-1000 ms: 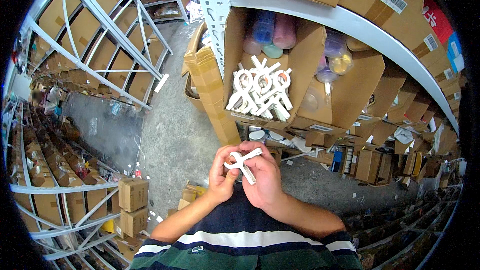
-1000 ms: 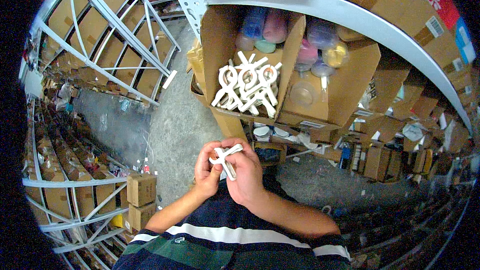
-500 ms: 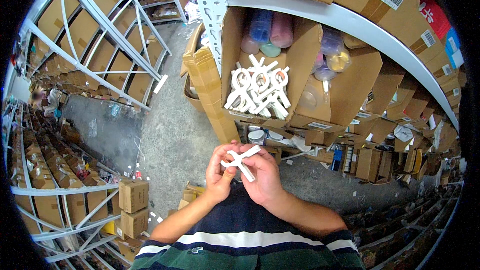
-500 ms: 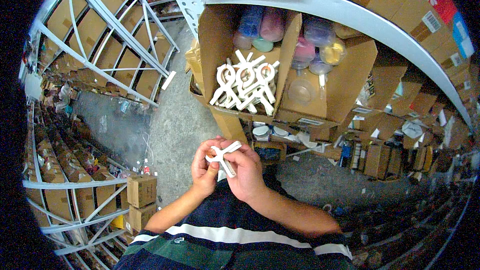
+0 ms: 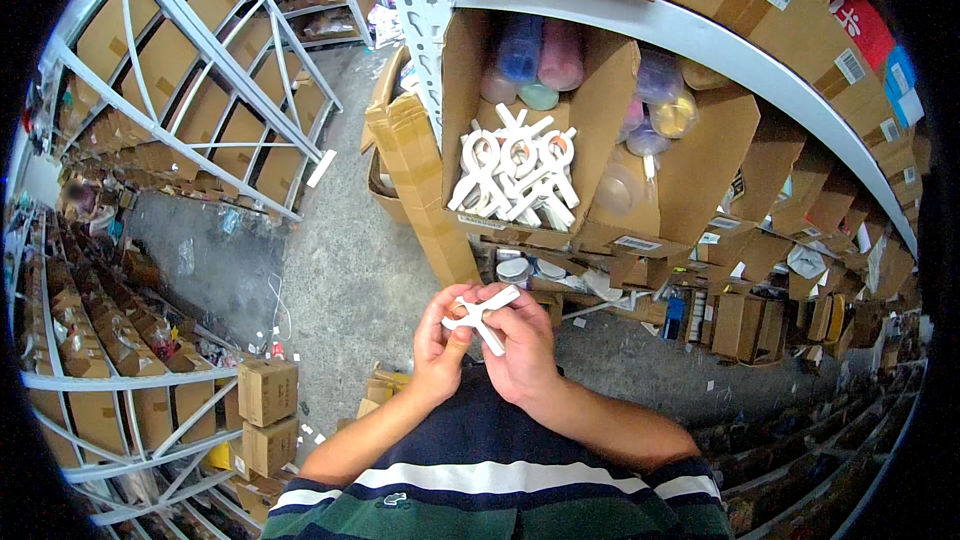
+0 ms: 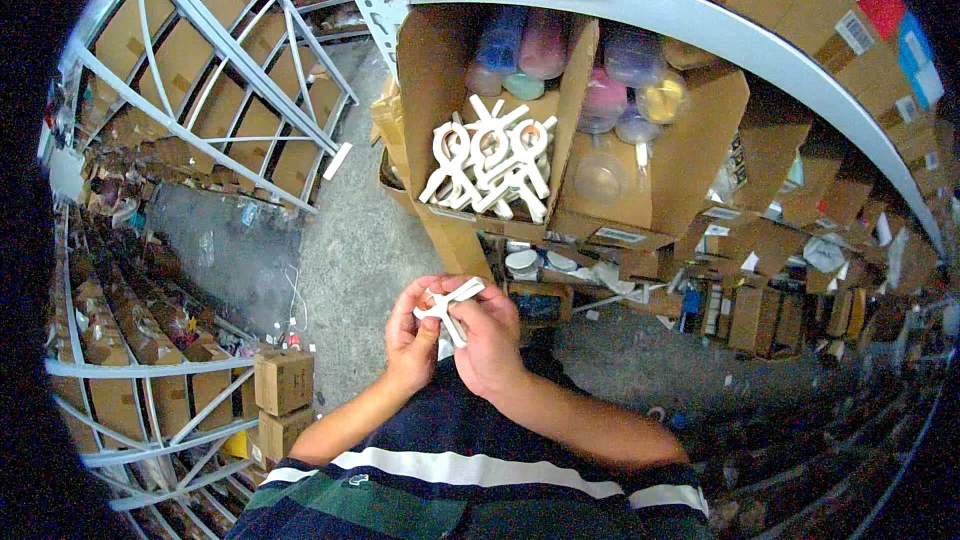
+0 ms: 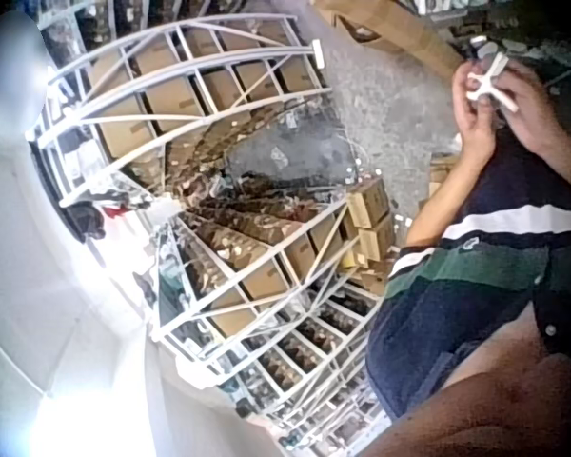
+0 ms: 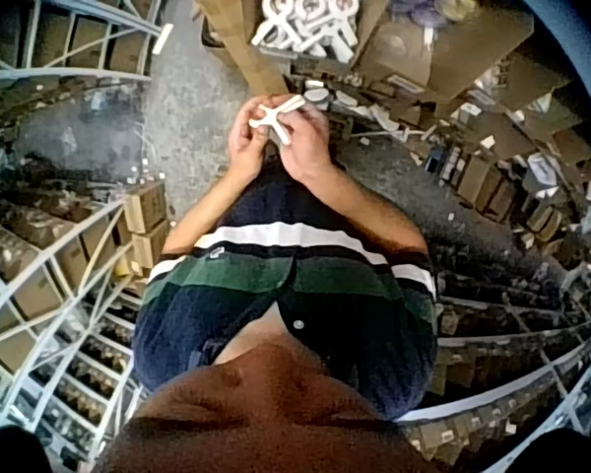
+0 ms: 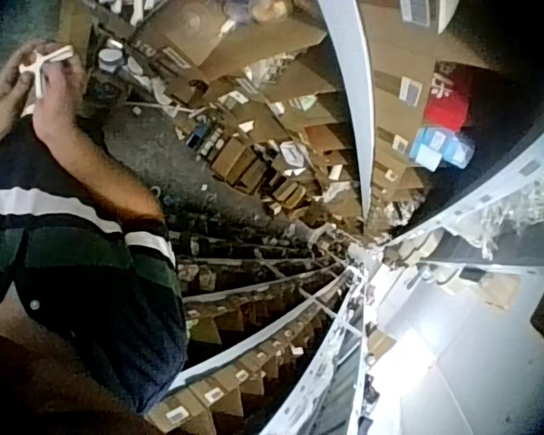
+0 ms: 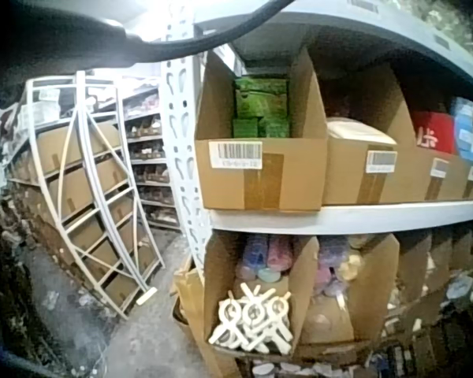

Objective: The person assembles small white plastic components by hand in a warehouse setting. They repeatedly pick up two pieces, interlock them, and place the assembled unit back into a cardboard box on a shelf.

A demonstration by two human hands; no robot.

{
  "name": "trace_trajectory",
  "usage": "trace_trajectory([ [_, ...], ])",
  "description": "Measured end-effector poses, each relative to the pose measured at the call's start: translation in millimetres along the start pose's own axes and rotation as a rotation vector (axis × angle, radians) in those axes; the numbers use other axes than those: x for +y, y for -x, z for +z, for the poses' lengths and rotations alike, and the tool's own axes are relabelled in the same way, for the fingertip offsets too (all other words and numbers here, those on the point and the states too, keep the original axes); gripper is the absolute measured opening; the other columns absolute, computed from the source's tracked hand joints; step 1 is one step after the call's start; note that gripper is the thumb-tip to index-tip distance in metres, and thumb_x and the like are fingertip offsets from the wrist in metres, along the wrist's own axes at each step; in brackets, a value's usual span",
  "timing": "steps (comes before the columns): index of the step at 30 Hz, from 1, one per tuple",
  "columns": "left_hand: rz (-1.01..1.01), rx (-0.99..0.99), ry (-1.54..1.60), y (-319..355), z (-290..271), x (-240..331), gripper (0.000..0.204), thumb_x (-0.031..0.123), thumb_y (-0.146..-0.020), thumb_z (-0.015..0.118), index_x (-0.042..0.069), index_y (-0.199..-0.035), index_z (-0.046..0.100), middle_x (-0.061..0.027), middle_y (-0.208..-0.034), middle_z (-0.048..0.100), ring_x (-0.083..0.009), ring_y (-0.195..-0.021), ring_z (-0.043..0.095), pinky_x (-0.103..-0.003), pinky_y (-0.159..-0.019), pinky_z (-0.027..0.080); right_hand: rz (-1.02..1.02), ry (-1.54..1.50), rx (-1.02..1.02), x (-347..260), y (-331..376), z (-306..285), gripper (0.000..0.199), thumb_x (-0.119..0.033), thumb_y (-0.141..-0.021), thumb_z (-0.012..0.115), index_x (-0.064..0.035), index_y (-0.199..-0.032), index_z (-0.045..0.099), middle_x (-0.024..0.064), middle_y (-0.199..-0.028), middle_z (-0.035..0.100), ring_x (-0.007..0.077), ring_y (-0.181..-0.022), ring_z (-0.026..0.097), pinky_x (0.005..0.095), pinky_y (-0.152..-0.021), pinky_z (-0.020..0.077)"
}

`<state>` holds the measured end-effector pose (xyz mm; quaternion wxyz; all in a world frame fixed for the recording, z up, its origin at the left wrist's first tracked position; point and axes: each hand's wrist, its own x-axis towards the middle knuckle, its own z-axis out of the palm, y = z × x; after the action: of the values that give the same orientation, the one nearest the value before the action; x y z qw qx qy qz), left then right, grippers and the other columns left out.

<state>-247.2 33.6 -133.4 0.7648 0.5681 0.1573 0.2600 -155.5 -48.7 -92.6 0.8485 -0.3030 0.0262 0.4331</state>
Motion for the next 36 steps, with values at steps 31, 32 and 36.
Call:
trace_trajectory([
  [31, 0.352, -0.260, -0.782, -24.1, -27.9, 76.1, 0.056, 0.024, -0.078, 0.082, 0.000, -0.124, 0.059, -0.0135, -0.118, 0.063, -0.0245, -0.106, 0.063, -0.035, -0.093, 0.049, -0.622, 1.750, -0.566, -98.2, 9.4, 9.8, 0.083, -0.031, -0.067, 0.086, 0.0007, -0.135, 0.049, 0.0185, -0.124, 0.058, 0.0356, -0.112, 0.056, 0.0441, -0.097, 0.0443],
  [32, 0.299, -0.246, -0.720, -23.6, -28.1, 75.5, 0.062, 0.022, -0.077, 0.084, 0.001, -0.128, 0.056, -0.0139, -0.119, 0.063, -0.0249, -0.108, 0.063, -0.036, -0.094, 0.049, -0.611, 1.734, -0.554, -97.2, 9.7, 9.2, 0.080, -0.026, -0.067, 0.087, 0.0005, -0.133, 0.051, 0.0175, -0.124, 0.059, 0.0333, -0.112, 0.058, 0.0424, -0.095, 0.0459],
  [36, 0.116, -0.165, -0.232, -20.4, -17.2, 69.2, 0.093, 0.024, -0.070, 0.090, 0.003, -0.145, 0.039, -0.0163, -0.128, 0.060, -0.0267, -0.120, 0.058, -0.039, -0.103, 0.044, -0.456, 1.437, -0.459, -86.3, 10.1, -4.4, 0.068, -0.015, -0.068, 0.087, 0.0004, -0.127, 0.058, 0.0138, -0.118, 0.064, 0.0246, -0.104, 0.063, 0.0348, -0.089, 0.0499],
])
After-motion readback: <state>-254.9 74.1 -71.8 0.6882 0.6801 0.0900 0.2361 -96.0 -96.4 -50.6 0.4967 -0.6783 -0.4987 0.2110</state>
